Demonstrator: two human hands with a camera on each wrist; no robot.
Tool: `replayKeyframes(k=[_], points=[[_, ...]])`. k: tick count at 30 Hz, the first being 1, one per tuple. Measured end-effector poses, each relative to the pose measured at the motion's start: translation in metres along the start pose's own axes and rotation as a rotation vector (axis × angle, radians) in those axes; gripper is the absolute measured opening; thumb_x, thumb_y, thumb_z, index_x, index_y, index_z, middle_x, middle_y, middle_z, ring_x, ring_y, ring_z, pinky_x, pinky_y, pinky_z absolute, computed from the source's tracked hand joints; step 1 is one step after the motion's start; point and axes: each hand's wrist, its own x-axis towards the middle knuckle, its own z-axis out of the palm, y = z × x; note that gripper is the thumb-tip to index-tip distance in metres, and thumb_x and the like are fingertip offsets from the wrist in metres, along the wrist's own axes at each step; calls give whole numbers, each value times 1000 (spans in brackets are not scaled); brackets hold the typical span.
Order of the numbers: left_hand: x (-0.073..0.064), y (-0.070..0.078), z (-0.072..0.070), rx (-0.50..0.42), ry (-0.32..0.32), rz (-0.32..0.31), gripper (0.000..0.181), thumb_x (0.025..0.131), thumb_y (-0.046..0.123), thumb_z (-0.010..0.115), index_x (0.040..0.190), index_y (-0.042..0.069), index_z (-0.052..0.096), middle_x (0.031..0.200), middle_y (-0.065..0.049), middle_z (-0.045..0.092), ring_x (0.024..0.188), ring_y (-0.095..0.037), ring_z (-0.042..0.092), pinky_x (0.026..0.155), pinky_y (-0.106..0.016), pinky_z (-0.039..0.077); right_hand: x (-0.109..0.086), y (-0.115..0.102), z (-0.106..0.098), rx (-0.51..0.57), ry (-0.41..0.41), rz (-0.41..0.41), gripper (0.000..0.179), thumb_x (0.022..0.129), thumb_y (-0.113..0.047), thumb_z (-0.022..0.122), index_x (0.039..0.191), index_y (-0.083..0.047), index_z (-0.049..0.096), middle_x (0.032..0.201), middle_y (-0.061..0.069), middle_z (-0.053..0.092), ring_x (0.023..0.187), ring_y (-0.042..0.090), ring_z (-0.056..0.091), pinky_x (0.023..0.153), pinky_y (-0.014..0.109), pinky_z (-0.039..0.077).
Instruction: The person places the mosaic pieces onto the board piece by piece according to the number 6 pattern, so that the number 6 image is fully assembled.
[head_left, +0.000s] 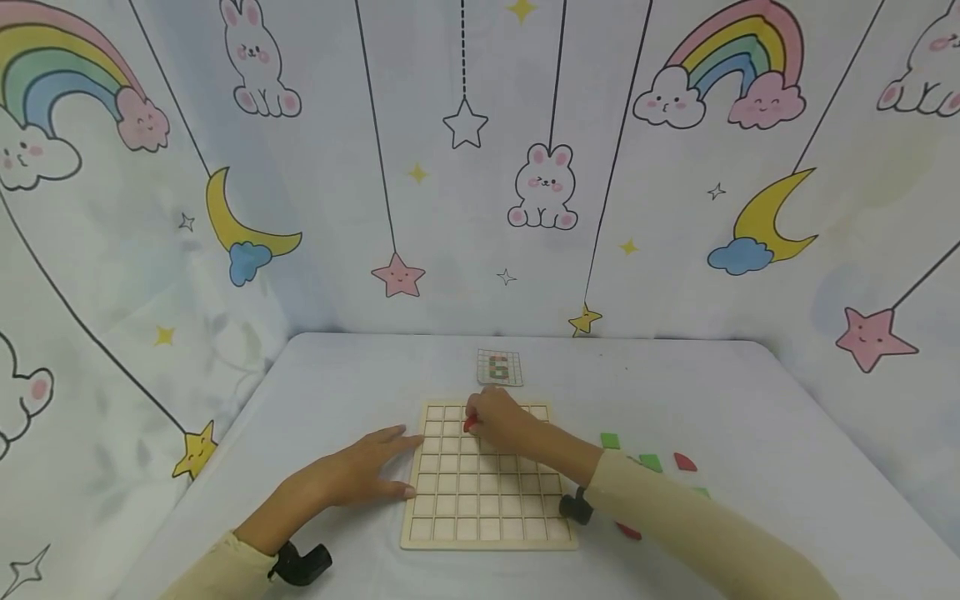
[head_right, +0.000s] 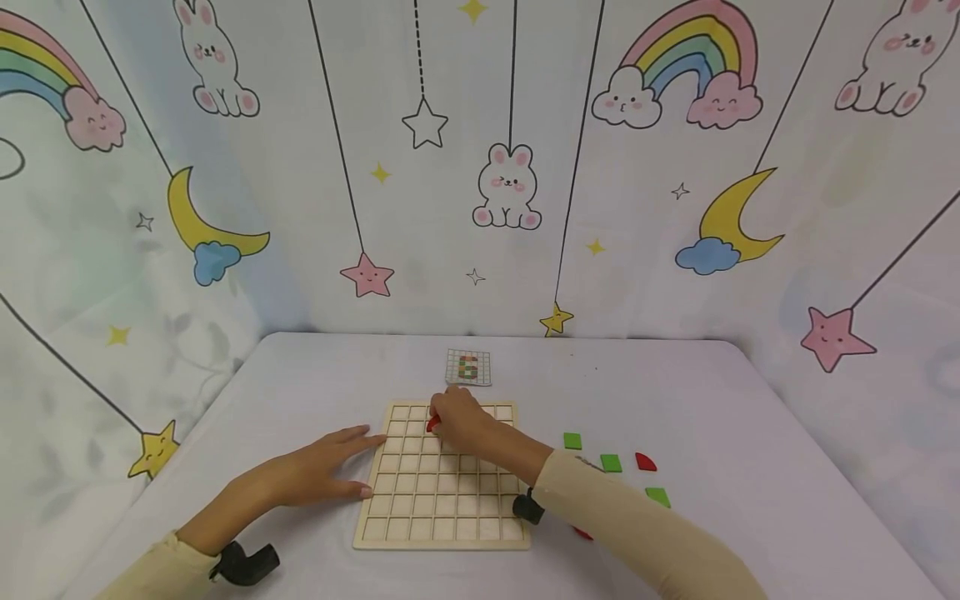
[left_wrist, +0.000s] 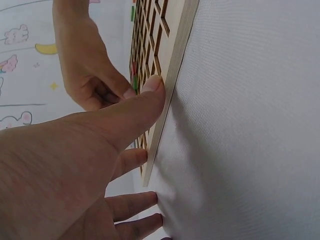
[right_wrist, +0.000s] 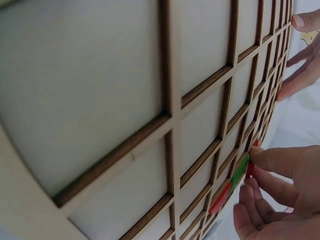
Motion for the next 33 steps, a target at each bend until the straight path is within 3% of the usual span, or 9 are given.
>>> replayKeyframes(k=[7, 18, 25, 33], points=[[0, 2, -1, 6, 5, 7, 80, 93, 50, 78, 160, 17, 47, 167, -26, 34, 153, -50, 34, 119, -68, 36, 1, -3, -1, 47, -12, 12, 12, 94, 2, 76, 105, 5, 74, 96, 14, 65, 90, 20, 55, 77, 32, 54], [0, 3, 0, -5, 9, 12, 79, 93, 47, 79, 159, 15, 48, 166, -27, 35, 153, -50, 34, 119, -68, 35, -5, 0, -4, 129, -29, 39, 6, 95, 6, 70, 97, 2, 74, 99, 11, 66, 93, 22, 62, 83, 38, 60], [0, 3, 0, 0, 7, 7, 79, 93, 48, 79, 159, 15, 48, 167, -27, 34, 153, -49, 34, 120, -67, 35, -9, 4, -4, 108, -33, 14, 6, 98, 2, 71, 95, 0, 76, 96, 7, 67, 89, 17, 60, 76, 30, 56], [0, 2, -1, -9, 3, 7, 80, 93, 48, 79, 159, 16, 48, 167, -27, 34, 153, -50, 33, 119, -68, 35, -12, 6, -6, 103, -1, -9, 7, 96, 2, 73, 99, -3, 77, 101, 7, 71, 100, 23, 66, 87, 38, 59]])
